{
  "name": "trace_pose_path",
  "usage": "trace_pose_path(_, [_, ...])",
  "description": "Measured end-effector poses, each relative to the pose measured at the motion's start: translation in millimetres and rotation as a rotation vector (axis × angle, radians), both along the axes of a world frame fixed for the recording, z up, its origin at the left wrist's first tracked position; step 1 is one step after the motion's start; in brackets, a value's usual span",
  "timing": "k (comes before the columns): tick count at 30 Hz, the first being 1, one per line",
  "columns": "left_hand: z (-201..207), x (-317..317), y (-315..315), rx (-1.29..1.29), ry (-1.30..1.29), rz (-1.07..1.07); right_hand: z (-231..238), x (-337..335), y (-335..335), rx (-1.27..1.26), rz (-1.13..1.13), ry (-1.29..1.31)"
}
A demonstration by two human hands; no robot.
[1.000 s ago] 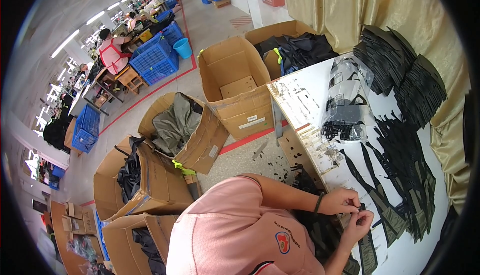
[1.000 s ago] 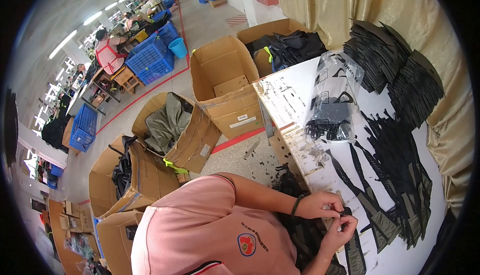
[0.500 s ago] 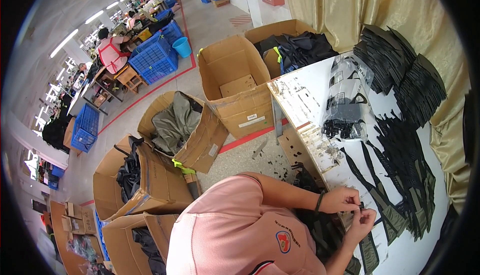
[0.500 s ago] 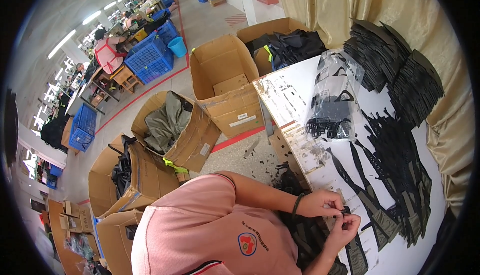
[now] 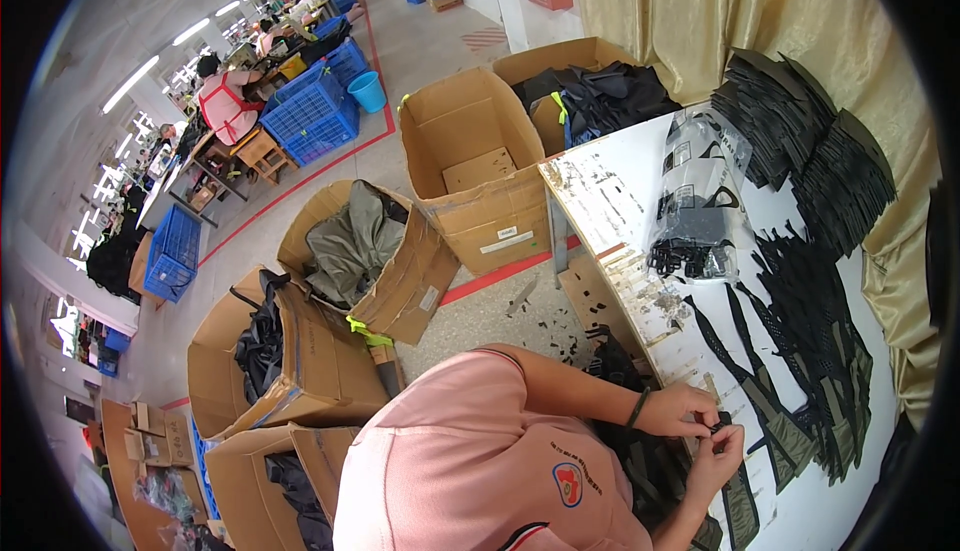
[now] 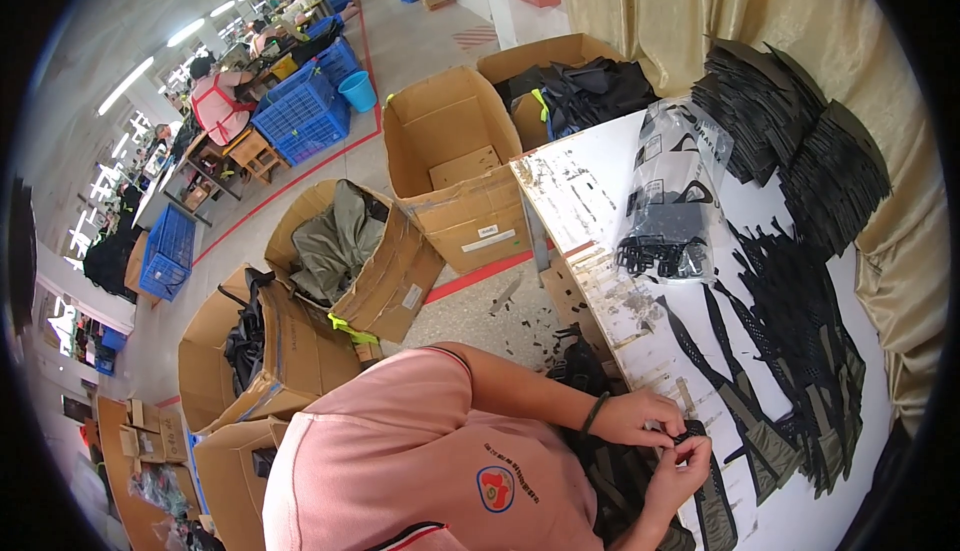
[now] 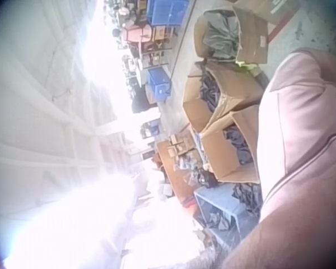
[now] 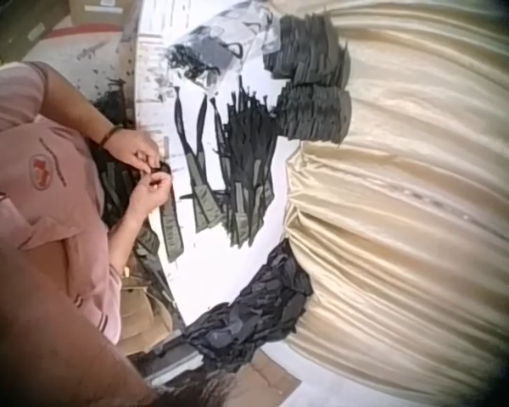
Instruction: Attaching plastic buckles and fasteners to mesh straps in a manufacturing setting.
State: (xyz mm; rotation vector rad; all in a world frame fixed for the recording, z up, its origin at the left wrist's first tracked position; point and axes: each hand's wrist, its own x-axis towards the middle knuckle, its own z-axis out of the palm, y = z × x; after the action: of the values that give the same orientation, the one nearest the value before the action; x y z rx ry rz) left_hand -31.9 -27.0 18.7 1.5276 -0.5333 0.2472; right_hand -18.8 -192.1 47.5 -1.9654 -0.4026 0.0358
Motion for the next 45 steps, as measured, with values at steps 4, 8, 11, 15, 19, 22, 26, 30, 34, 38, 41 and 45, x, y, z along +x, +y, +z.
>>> trace_pose_path(4, [0,1,0,0.001,-0.047,0.02,2,2,-5,0.067,0.036,0.065])
trace_pose_path(8, [-1,-2,1,0.019,-0.014,-0.016,3,5,-10,0.133,0.058,0.22])
trace_pose_path(11, [0,-4,1,0.024,-0.004,-0.014,7,2,-9,0.261,0.042,0.364])
trace_pose_path(15, [2,-6,2,-0.007,-0.014,-0.021,2,2,-14,0.167,0.067,0.256])
trace_pose_path(19, [-3,-9,1,-0.022,0.15,-0.049,-6,-2,-9,0.045,0.083,0.013])
trace_pose_path(22, [-6,-12,-2,-0.064,0.114,-0.013,-6,0,-9,0.158,0.031,0.207])
trace_pose_path(26, [-4,-12,0,-0.077,0.107,-0.012,6,-1,-3,0.395,0.016,0.453])
trace_pose_path(30, [-2,-12,0,-0.11,0.22,-0.041,8,-2,-2,0.325,0.035,0.422])
trace_pose_path(34, [-5,-6,-2,-0.217,0.285,-0.016,5,-6,5,0.34,-0.067,0.332])
trace_pose_path(38, [-2,-6,-2,-0.206,0.226,0.004,7,-7,10,0.381,-0.102,0.322])
trace_pose_path(41, [-1,-8,-2,-0.116,0.116,0.013,-4,-2,-2,0.486,-0.057,0.412])
trace_pose_path(45, [-3,-11,-1,-0.035,0.16,-0.034,-12,5,-12,0.519,0.002,0.553])
